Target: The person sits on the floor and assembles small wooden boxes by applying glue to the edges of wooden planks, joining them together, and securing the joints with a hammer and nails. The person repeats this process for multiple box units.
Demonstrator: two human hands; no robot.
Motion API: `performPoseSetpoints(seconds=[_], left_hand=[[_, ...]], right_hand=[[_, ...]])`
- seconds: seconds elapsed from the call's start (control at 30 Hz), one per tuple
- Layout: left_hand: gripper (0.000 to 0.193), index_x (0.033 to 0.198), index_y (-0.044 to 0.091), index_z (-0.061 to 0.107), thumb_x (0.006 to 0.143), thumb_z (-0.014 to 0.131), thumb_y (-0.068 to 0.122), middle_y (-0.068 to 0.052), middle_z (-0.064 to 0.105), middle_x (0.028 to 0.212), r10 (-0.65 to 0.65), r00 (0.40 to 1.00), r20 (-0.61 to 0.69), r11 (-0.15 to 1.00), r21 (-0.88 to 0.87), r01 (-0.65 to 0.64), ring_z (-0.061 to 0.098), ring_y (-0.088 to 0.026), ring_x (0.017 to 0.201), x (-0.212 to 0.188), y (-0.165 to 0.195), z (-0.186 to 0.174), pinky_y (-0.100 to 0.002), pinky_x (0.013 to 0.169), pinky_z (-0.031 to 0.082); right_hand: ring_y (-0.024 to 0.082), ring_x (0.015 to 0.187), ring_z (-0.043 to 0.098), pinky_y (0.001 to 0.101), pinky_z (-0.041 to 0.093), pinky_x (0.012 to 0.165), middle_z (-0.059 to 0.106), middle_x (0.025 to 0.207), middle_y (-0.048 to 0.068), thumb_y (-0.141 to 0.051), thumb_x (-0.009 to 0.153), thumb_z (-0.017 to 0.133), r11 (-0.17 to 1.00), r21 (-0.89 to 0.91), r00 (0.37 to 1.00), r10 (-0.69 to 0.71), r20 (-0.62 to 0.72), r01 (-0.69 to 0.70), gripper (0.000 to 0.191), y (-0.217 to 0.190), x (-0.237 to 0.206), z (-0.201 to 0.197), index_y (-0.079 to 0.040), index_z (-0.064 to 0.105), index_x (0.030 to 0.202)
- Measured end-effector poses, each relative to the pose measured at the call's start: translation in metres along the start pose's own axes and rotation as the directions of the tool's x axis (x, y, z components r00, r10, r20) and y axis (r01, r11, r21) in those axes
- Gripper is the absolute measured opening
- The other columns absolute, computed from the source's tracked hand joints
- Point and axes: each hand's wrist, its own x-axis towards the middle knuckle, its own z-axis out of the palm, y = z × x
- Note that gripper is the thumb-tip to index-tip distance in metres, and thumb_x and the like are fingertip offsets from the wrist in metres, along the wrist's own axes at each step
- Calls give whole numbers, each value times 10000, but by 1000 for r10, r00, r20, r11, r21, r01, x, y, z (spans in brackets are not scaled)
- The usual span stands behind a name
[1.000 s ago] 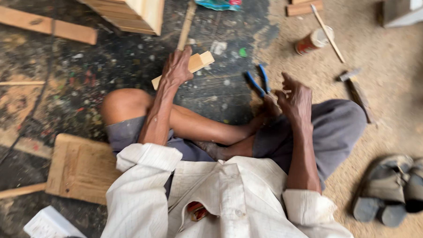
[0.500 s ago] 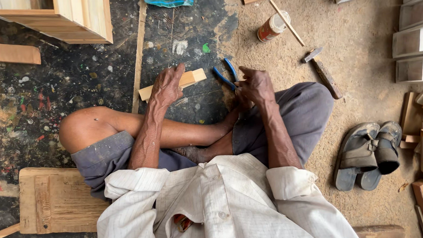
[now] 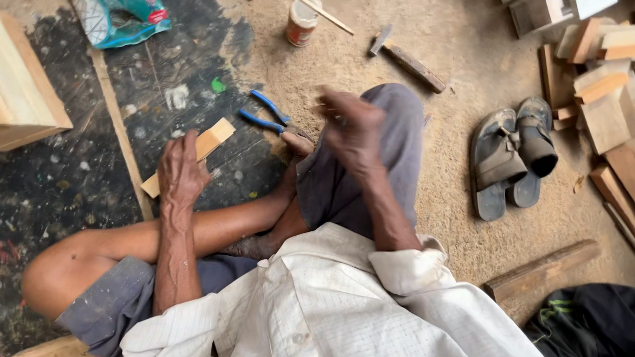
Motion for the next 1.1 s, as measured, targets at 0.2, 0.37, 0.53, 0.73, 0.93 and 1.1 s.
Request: performPoseSetpoints(seconds=[0.2,0.37,0.53,0.73,0.93,1.1], left_hand=[[645,1375,-25,494,748,618,-117,-276,643,931,-77,996,34,996,41,76,606,-451,876,6,-11,3,-547,797,504],[680,1385,44,401,775,674,-80,-283,666,907,-202,972,123,960,-172,221,653,-489,868,7,-23,-9,-581,755,506],[757,1287,86,380,645,745,-77,-290,680,1130,-185,969,163,900,-368,234,696,-465,964,7,-31,-19,-509,762,593],[502,1102,70,507,709,802,-28,-243,720,1113,-123,969,213,920,-341,192,721,-417,1024,-5,-45,-22,-533,812,589],[563,1156,74,587,655,828,-16,-207,679,1133,-179,959,222,932,-274,238,700,-378,990,3,-50,-22,-467,806,606],[574,1125,45,715,581,897,43,-114,708,1199,-110,988,112,980,-152,127,621,-357,1102,12,-55,-28,-457,982,512]], right_hand=[[131,760,679,294,573,705,750,912,63,-67,1060,725,946,-243,935,128,-331,-215,293,106,-34,-132,-39,738,1351],[145,599,575,296,482,561,643,744,55,-110,1013,742,808,-504,946,318,-61,-304,332,136,-86,-88,-37,710,1335],[130,612,626,271,512,539,699,787,44,-62,957,729,760,-465,873,484,-64,-455,229,135,-83,-70,-66,750,1186],[145,692,706,282,617,612,727,824,57,59,867,669,835,176,802,550,-233,-521,239,118,-84,-109,-44,794,1043],[220,801,751,313,628,696,771,965,148,139,942,674,901,382,851,358,-383,-207,222,54,-55,-123,58,780,1119],[225,842,746,290,620,702,753,1048,219,169,1009,620,737,668,923,320,-212,-102,216,-2,-19,-88,64,760,1135]])
